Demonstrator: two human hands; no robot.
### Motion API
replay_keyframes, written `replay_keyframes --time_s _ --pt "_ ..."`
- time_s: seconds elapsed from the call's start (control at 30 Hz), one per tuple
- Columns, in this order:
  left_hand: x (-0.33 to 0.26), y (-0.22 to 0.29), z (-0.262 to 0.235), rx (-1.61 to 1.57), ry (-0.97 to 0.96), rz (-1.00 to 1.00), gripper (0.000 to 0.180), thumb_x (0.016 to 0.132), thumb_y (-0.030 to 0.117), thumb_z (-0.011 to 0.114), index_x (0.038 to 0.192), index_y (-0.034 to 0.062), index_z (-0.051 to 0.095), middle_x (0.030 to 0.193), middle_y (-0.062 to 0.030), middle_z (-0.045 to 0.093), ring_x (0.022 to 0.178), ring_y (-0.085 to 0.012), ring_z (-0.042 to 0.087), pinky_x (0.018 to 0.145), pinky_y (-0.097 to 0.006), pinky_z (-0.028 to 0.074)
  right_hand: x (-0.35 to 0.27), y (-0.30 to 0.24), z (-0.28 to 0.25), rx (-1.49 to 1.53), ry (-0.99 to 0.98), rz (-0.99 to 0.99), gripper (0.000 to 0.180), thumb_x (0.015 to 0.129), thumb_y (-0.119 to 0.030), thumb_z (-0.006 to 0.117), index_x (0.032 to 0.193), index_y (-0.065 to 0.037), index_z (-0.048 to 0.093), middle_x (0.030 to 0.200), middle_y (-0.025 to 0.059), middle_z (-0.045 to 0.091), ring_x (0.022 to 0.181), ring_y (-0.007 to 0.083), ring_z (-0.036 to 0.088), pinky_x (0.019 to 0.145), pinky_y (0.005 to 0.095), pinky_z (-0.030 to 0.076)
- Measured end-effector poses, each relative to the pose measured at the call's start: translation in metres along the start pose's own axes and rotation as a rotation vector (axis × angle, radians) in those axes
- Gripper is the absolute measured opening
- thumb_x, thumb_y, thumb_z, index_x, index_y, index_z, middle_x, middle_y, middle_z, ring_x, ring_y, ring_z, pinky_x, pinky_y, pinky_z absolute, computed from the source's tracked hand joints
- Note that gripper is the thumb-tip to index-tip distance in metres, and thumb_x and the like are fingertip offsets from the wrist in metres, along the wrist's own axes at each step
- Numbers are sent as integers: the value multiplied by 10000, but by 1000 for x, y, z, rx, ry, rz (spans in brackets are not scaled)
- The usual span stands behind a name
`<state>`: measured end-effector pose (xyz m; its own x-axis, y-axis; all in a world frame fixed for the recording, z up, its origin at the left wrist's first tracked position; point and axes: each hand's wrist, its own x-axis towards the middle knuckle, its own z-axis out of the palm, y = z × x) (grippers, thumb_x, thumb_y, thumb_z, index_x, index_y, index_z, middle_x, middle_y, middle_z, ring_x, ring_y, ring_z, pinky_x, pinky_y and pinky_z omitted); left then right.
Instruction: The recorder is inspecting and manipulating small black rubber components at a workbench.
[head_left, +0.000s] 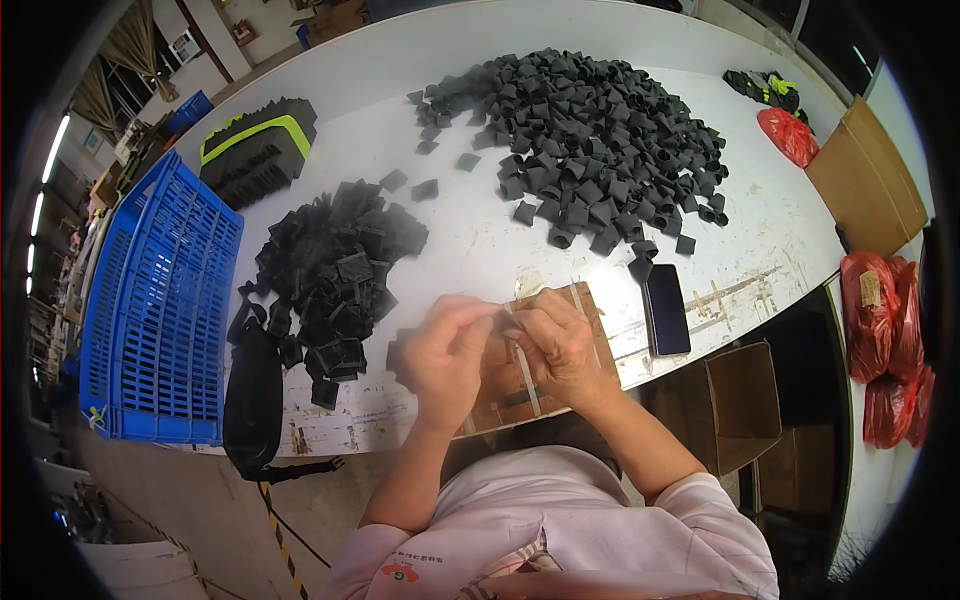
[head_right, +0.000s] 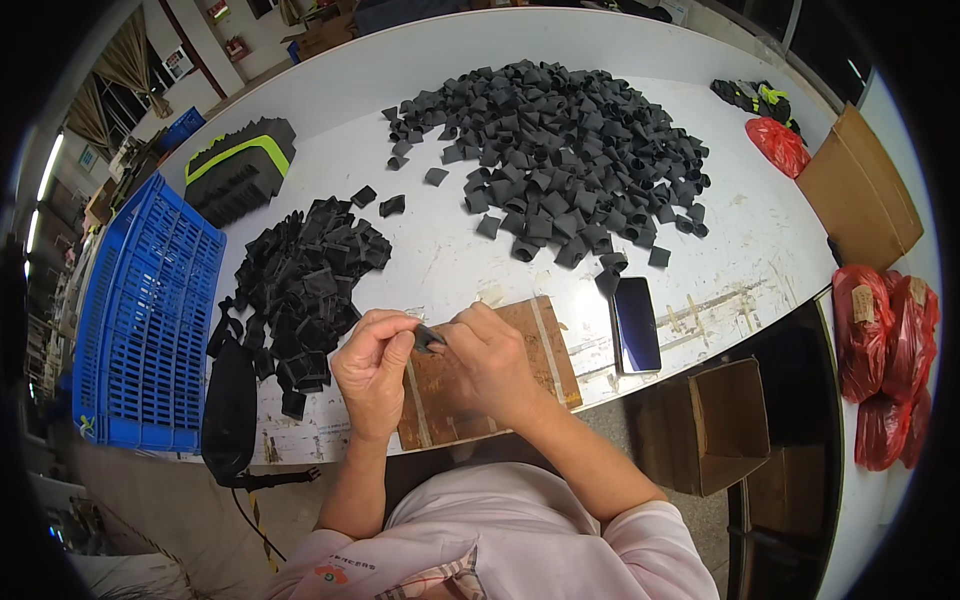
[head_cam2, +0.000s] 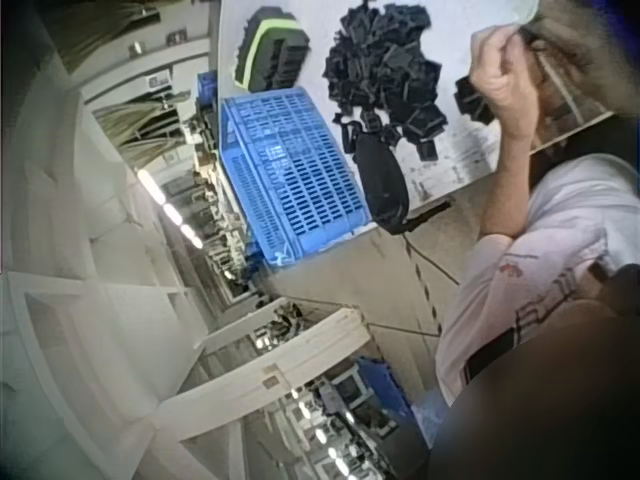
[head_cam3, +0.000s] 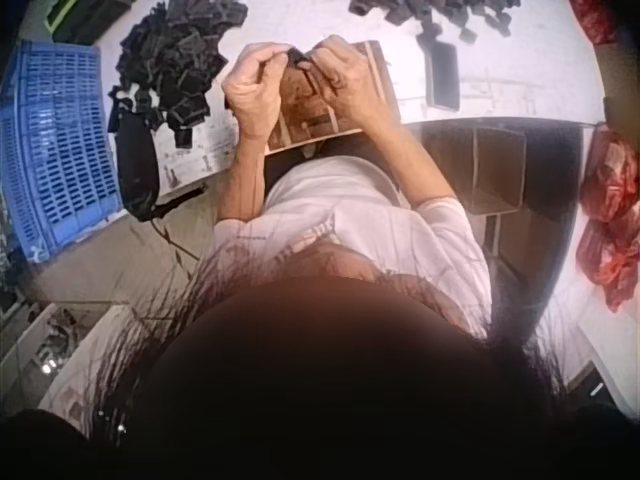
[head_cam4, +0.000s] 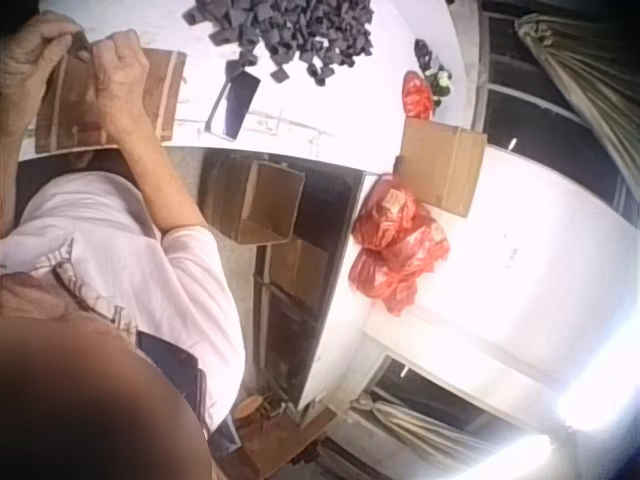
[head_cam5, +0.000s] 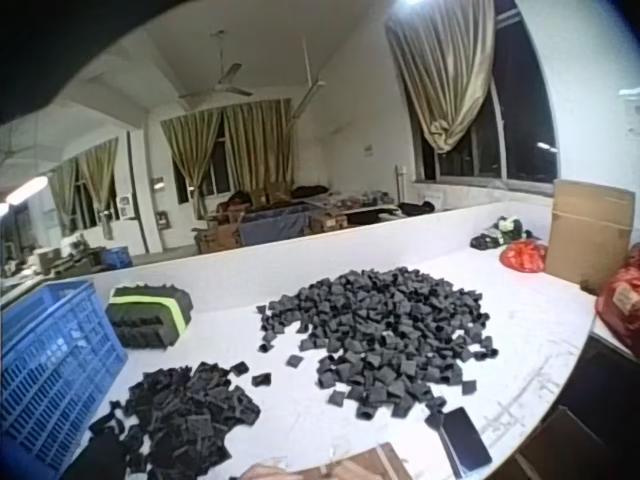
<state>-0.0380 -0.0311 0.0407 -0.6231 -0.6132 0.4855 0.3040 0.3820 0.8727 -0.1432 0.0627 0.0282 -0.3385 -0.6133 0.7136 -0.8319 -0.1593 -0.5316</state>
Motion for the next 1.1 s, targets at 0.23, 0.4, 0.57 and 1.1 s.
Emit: replay_keyframes --time_s 0.23,0.4,0.57,1.1 --pt "5 3 0 41 -112 25 134 800 -31 544 925 -56 584 869 -85 533 784 -113 509 628 -217 454 1 -6 -5 -34 -22 27 133 658 -13 627 778 -4 571 650 87 485 581 241 485 486 325 408" --pt "1 -4 -2 -257 17 -72 121 807 21 541 909 -33 578 879 -83 553 794 -149 519 719 -258 429 13 -21 -13 204 -65 218 175 674 -63 658 819 9 591 705 102 538 619 244 523 512 328 430" --pt "-1 -14 -7 -929 84 -324 108 842 120 537 924 51 551 890 -80 544 820 -190 513 785 -326 429 20 -27 -13 132 -29 162 158 665 -25 647 807 16 589 690 108 529 621 247 523 513 327 430" --pt "16 4 -13 -71 -230 -193 114 784 -3 530 853 10 620 851 -57 587 804 -131 546 729 -230 420 8 -21 -11 21 -48 154 130 659 -18 652 741 3 553 661 93 504 588 246 511 471 315 418"
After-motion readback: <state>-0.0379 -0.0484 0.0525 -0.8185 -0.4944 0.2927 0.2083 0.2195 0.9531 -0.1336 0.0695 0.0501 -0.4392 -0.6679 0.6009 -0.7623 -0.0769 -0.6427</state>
